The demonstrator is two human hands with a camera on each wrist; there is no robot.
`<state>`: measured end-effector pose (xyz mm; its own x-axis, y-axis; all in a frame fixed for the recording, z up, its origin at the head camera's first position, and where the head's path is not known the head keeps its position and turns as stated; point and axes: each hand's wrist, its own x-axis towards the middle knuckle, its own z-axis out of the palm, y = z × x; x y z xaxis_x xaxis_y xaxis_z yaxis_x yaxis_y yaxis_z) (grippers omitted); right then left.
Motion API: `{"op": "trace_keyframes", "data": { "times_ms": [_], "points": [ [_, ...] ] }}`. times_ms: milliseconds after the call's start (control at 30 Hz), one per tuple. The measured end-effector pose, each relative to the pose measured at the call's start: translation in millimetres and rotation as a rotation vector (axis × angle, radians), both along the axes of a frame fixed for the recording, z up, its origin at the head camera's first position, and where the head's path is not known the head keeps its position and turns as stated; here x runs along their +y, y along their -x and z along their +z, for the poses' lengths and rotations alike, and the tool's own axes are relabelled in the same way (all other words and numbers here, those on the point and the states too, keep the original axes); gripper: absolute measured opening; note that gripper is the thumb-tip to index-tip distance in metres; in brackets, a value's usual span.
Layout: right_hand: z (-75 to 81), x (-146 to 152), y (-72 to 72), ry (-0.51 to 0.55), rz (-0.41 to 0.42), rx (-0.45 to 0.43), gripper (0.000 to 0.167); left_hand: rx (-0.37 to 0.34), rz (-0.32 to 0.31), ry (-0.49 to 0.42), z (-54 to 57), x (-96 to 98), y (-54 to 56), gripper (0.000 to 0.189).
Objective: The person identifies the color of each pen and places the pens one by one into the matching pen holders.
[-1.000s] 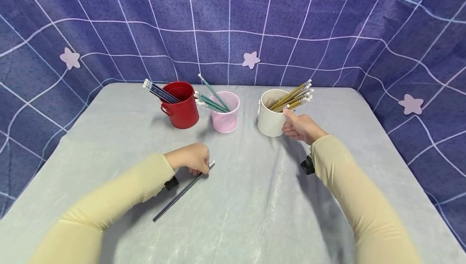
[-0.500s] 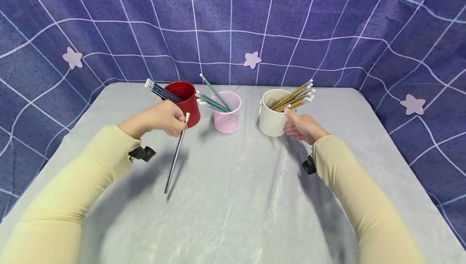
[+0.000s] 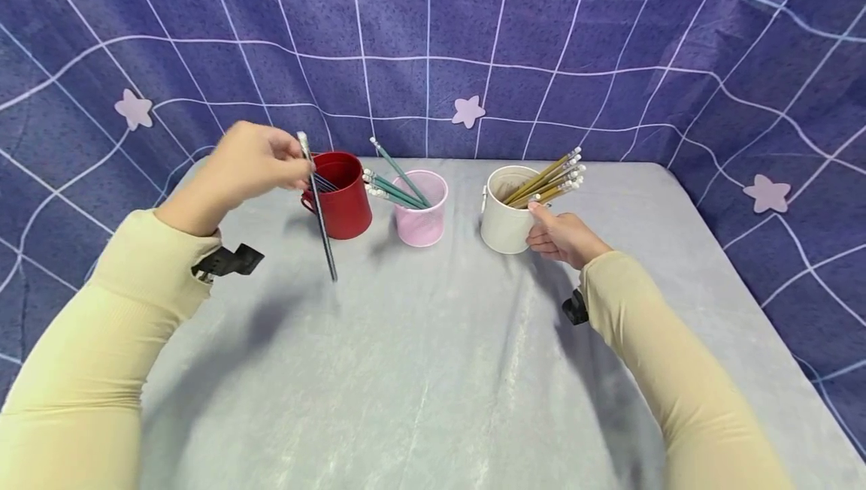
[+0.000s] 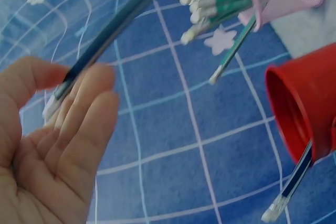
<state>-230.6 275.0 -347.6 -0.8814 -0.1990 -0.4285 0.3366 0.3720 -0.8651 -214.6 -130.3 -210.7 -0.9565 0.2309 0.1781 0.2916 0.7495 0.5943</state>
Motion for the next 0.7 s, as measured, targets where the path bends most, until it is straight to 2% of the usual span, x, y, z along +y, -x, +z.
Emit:
{"op": "trace_keyframes", "data": {
  "times_ms": [100,200,300,367,467,567,633,700],
  "points": [
    [0.9,0,-0.2,-0.005,-0.001,0.002,0.086,0.152,0.122,-0.122,5.5,-9.7,-0.6,0.018],
    [1.8,-1,-0.3,-0.007,-0.001,0.005,0.086,0.265,0.240,-0.295,7.6,-18.3,1.7,0.015],
    [2.1,0,-0.6,-0.005,-0.001,0.005,0.086,0.344,0.323,-0.466,3.8,-23.8,8.0,0.010],
    [1.9,0,-0.9,-0.003,-0.002,0.004,0.086,0.397,0.371,-0.522,-2.2,-26.1,13.8,0.015],
    [0.8,-2,-1.4,0.000,-0.003,0.001,0.086,0.466,0.422,-0.556,-15.3,-29.4,22.7,0.022],
    [-0.2,-4,-1.6,0.007,-0.006,-0.002,0.086,0.508,0.439,-0.545,-29.1,-31.2,30.4,0.018],
    [-0.6,-4,-1.6,0.009,-0.010,-0.002,0.085,0.523,0.434,-0.505,-37.4,-30.4,34.4,0.010],
    [-0.6,-3,-1.4,0.009,-0.013,-0.003,0.085,0.527,0.422,-0.446,-45.3,-28.8,37.9,0.011]
  ]
}}
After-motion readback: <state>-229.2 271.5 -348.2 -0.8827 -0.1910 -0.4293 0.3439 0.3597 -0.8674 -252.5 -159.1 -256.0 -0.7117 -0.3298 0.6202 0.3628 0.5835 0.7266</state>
